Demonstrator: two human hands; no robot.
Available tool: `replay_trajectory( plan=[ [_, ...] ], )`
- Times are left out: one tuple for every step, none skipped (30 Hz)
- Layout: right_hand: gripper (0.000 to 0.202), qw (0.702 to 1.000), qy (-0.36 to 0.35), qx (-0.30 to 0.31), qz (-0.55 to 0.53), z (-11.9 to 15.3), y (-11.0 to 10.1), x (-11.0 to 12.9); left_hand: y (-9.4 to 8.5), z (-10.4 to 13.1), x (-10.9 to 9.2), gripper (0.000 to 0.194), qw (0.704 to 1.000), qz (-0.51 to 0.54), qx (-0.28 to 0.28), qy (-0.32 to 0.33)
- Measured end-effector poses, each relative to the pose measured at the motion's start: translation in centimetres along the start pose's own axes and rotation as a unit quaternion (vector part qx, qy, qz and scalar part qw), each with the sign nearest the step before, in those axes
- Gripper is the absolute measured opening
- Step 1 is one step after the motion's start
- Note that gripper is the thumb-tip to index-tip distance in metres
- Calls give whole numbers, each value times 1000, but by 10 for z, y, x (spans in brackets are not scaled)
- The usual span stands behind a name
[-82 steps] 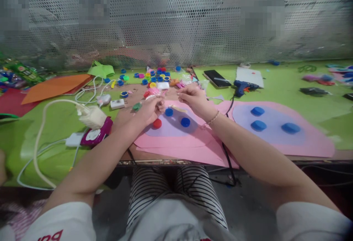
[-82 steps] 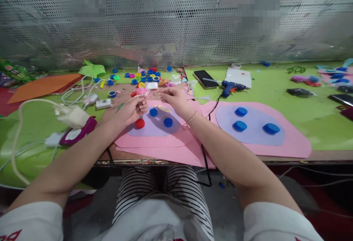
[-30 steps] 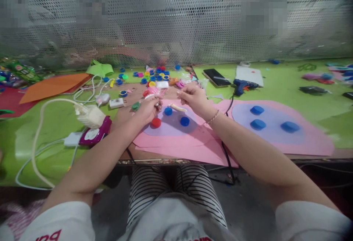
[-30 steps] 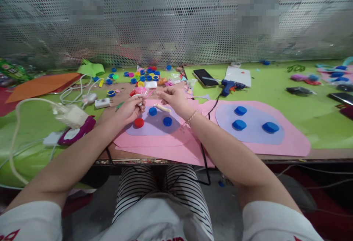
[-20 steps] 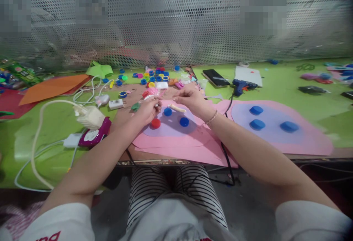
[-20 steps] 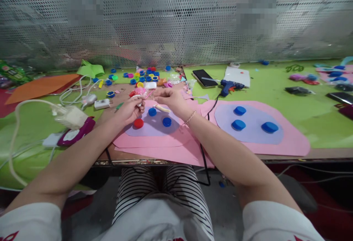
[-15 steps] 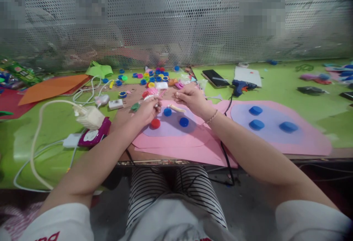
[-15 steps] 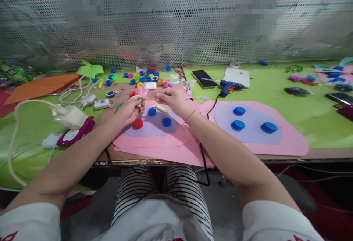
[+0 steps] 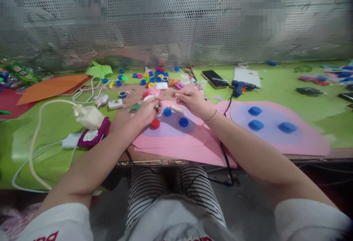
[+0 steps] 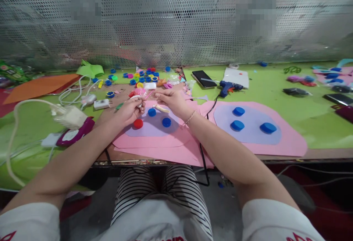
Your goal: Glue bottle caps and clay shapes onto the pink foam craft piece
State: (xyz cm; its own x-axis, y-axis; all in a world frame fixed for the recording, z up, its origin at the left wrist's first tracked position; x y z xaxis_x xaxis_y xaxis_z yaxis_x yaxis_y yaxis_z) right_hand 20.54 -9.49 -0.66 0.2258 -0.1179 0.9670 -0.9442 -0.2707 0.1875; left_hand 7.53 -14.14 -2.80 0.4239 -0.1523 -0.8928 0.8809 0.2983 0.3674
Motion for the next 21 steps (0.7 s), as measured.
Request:
replay_trajectory(
  plan=[
    [26,1000,7,11,-14,0,2,-1,0,-1,0,20,1000,-1,5,3],
    [28,999,10,20,-23,0,4,-2,0,-2,0,20,1000,-2,10,7],
    [29,999,6,27,-24,1,5,-1,-1,-3,0,19,1000,-3,13,10],
    [29,999,-3,35,-17,1,6,-1,-1,-4,1,19,1000,-3,15,12],
    [27,999,-16,41,-6,1,7,0,-2,-5,1,19,1000,-3,14,13],
    [26,999,-28,46,8,2,7,2,-4,-6,2,18,1000,-4,10,12],
    [24,998,-38,47,22,2,8,3,-5,-7,2,18,1000,-7,5,11],
    [22,997,-43,46,34,2,7,3,-6,-7,3,18,1000,-9,0,9],
    [20,997,-44,42,43,2,6,3,-7,-7,4,17,1000,-11,-2,8],
    [18,997,-40,36,51,1,5,3,-7,-7,4,17,1000,-13,-4,7],
    [19,997,-33,29,57,1,4,2,-7,-7,4,17,1000,-14,-4,6],
    [22,998,-25,24,60,1,4,1,-7,-7,4,18,1000,-14,-3,5],
    [26,998,-16,23,60,1,4,0,-7,-7,5,18,1000,-14,-3,4],
    [29,998,-7,27,57,1,4,-1,-7,-7,5,18,1000,-14,-4,2],
    [31,998,2,33,50,1,6,-2,-8,-7,5,18,1000,-15,-4,1],
    [30,998,7,44,42,2,8,-3,-8,-8,5,18,1000,-15,-3,2],
    [29,998,6,57,38,3,10,-3,-8,-9,5,18,1000,-15,-1,3],
    [28,997,-2,69,40,4,12,-2,-8,-9,5,17,1000,-14,2,5],
    [27,996,-17,77,50,5,13,0,-7,-10,4,17,1000,-13,5,7],
    [25,994,-36,79,68,6,14,3,-7,-10,4,17,1000,-12,7,10],
    [23,992,-54,76,89,6,13,6,-7,-10,4,16,1000,-13,8,11]
  ],
)
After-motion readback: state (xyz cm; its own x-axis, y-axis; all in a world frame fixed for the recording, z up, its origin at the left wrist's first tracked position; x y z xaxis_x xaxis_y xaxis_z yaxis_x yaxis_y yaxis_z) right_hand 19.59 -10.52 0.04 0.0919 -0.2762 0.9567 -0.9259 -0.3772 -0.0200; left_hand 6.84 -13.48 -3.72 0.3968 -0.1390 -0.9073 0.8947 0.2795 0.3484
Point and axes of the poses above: each hand's wrist, its own z-axis away from the middle knuckle, its own y-axis out of the palm, x = y × z, the point moved 9 cm from there along -z, towards the middle knuckle, and after that the axes turned 11 degrees about -x, right-handed, at the moved point
